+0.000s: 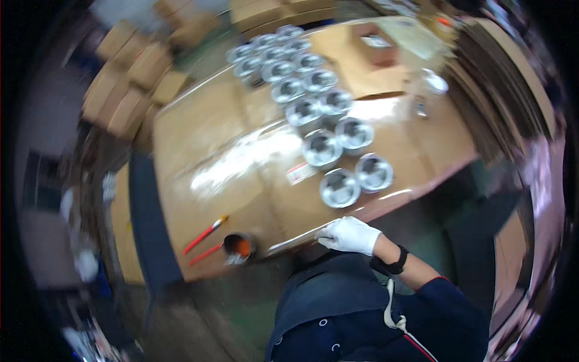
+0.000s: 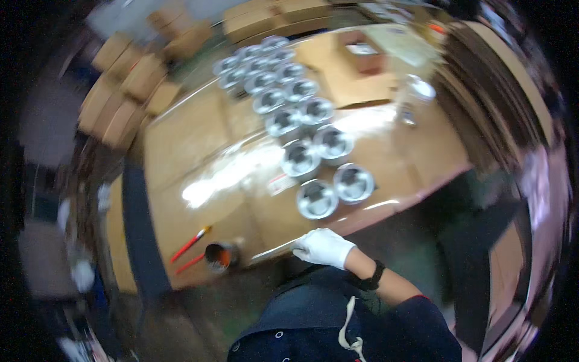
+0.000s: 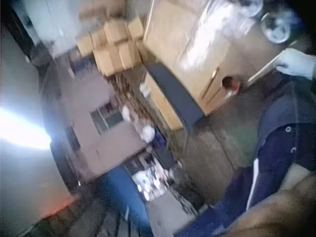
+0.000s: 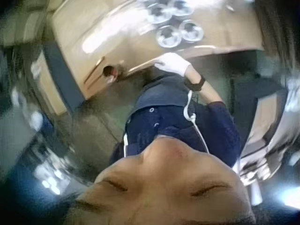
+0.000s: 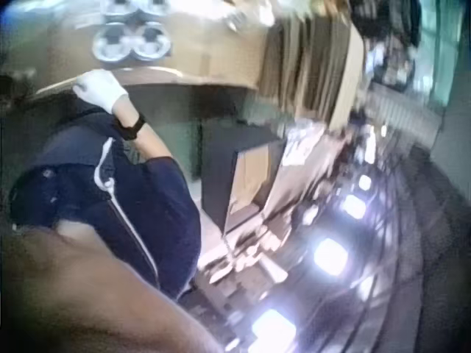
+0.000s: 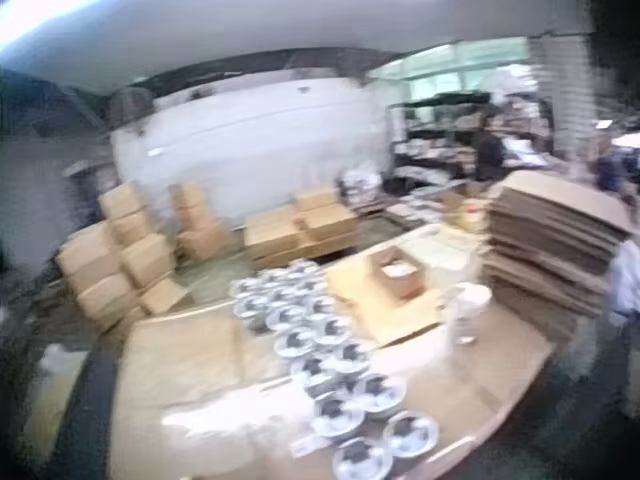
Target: Applying a liquid coating to engine pistons using a brush and organizing them into a storage cart.
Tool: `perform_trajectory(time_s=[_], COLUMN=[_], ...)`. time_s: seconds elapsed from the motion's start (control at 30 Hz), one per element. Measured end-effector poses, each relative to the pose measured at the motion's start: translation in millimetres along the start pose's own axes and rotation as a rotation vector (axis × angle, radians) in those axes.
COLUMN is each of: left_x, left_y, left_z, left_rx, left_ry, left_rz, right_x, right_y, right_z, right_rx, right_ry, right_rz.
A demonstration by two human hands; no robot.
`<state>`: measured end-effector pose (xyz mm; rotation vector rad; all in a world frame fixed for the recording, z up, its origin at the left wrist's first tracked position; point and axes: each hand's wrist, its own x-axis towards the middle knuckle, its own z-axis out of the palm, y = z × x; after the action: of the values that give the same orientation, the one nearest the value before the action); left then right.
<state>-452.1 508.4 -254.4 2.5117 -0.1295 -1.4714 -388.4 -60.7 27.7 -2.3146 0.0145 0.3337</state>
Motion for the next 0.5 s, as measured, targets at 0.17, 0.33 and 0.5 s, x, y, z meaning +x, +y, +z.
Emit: perform_trajectory(time_s=[0.17, 0.33, 0.5], left_x=[-82, -109, -129], left_y=[-79, -154, -233], left_z=[96, 174, 157], left_rx=[-0.358, -0.663, -0.484], left_ry=[0.138, 0.206, 0.189], left_rz=[-0.268, -0.419, -0.324], right_x=[43, 84, 113], right_y=[-90, -209, -321], right_z=[46, 135, 219], right_rx=[-0.014, 0.054, -0.091], right_ry=[-0.194, -0.344, -0.591], right_rz=[-0.244, -0.425, -0.602])
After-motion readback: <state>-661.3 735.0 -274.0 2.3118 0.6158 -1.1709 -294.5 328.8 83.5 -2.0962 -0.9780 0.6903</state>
